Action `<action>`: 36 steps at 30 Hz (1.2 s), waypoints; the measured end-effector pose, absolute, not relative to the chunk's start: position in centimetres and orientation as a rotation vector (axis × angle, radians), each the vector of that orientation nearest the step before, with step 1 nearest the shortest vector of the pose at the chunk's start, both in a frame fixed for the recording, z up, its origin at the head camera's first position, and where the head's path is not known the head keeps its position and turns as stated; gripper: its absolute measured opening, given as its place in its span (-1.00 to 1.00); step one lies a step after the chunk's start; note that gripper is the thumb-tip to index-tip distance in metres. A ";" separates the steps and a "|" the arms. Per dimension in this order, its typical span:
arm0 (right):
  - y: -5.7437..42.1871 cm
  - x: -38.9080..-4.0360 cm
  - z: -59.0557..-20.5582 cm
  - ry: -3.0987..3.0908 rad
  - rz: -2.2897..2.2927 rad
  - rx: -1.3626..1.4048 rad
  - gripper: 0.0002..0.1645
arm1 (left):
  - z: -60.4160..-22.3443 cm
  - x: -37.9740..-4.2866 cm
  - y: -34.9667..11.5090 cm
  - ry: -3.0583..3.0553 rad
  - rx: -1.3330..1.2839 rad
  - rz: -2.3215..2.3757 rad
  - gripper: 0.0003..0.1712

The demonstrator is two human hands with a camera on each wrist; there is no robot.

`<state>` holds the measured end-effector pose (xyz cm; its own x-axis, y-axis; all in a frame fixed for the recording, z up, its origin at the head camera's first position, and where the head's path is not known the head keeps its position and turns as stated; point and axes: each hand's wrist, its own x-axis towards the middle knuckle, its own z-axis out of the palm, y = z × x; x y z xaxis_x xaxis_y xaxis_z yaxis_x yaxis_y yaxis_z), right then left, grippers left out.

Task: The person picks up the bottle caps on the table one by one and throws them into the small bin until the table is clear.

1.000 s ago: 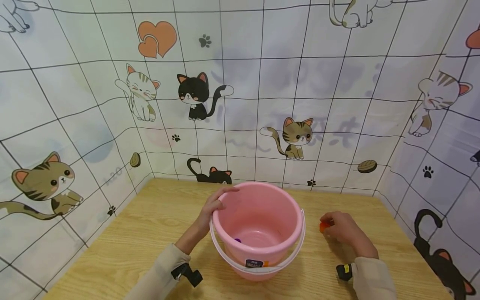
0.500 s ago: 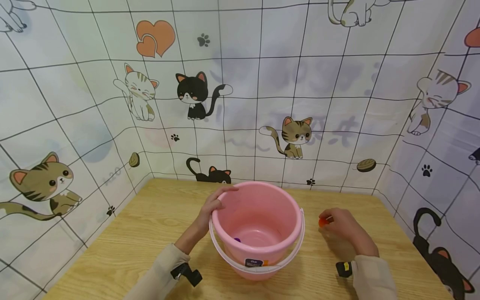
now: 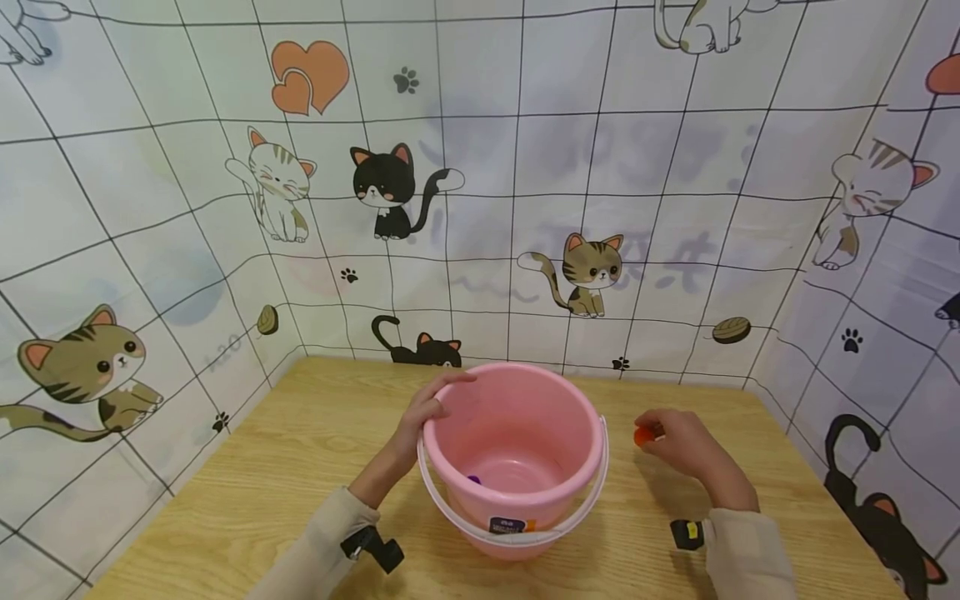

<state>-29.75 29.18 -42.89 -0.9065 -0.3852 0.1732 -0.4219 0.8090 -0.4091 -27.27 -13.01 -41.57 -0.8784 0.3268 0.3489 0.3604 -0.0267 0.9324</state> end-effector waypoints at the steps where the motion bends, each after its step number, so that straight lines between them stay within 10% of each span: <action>1: 29.1 -29.7 -42.7 -2.908 0.693 0.649 -0.58 | -41.6 -27.3 -13.0 -2.174 -0.768 -2.096 -0.27; 36: 27.0 -28.1 -39.0 -2.846 0.726 0.663 -0.62 | -41.5 -27.2 -13.1 -2.169 -0.779 -2.100 -0.28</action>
<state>-28.10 27.05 -39.02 -0.8948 -0.3834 0.2286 -0.4460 0.7874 -0.4254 -27.19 -13.08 -41.48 -0.8748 0.3315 0.3533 0.3638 -0.0321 0.9309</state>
